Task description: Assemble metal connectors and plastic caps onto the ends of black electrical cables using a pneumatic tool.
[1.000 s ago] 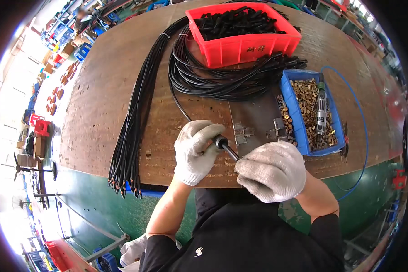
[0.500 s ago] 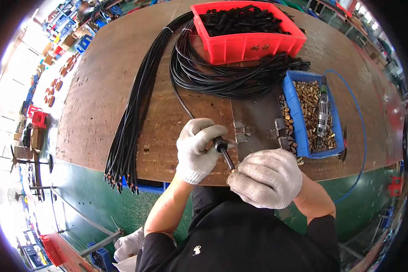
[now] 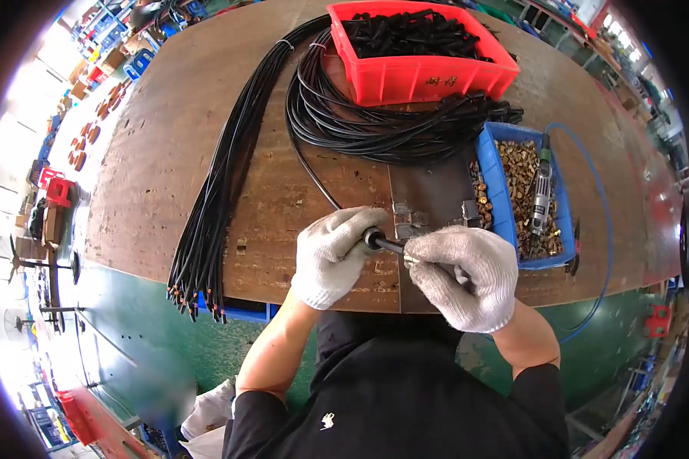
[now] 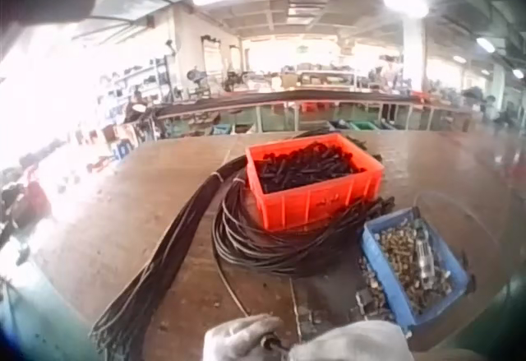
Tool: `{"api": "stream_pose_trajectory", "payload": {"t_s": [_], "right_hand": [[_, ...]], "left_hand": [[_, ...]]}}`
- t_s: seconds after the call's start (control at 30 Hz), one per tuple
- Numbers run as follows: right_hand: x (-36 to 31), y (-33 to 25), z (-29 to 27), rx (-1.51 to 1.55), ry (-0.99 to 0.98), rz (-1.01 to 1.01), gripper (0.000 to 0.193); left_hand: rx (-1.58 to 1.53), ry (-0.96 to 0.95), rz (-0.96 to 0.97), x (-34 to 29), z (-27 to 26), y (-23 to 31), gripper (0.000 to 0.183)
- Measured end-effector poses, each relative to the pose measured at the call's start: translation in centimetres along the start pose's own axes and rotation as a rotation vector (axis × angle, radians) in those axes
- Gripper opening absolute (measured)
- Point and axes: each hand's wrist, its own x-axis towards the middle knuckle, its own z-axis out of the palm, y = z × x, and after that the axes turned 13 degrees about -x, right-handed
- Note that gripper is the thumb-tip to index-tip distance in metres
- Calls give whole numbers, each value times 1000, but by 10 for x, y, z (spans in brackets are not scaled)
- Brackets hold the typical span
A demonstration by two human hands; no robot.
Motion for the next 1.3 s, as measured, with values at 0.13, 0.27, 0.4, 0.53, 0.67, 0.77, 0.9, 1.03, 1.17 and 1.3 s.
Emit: {"api": "stream_pose_trajectory", "payload": {"t_s": [0.13,0.27,0.4,0.53,0.67,0.77,0.9,1.03,1.17,1.3], "right_hand": [[0,-4,7,54,23,85,25],[5,-6,8,43,-57,73,25],[4,0,25,-106,1,-264,35],[2,-1,36,-226,-39,-403,39],[3,-6,43,-253,-56,-411,34],[3,-4,45,-304,-104,-482,44],[4,-7,48,-353,-109,-513,44],[2,-8,49,-347,-133,-517,42],[0,-7,45,-364,-103,-490,42],[-1,-5,41,-363,-115,-482,40]], "left_hand": [[-70,-47,-6,-2,-2,-7,44],[-149,-67,3,-6,-3,-20,42],[-302,-52,37,-12,0,-33,40],[-318,-85,30,-13,-3,-37,38],[-378,-53,68,-15,-3,-42,40],[-377,-81,100,-16,-5,-43,39],[-450,-107,79,-16,-4,-45,39],[-459,-171,173,-13,-6,-49,54],[-517,-161,181,-10,-5,-49,55],[-502,-144,180,-10,-2,-50,44]]}}
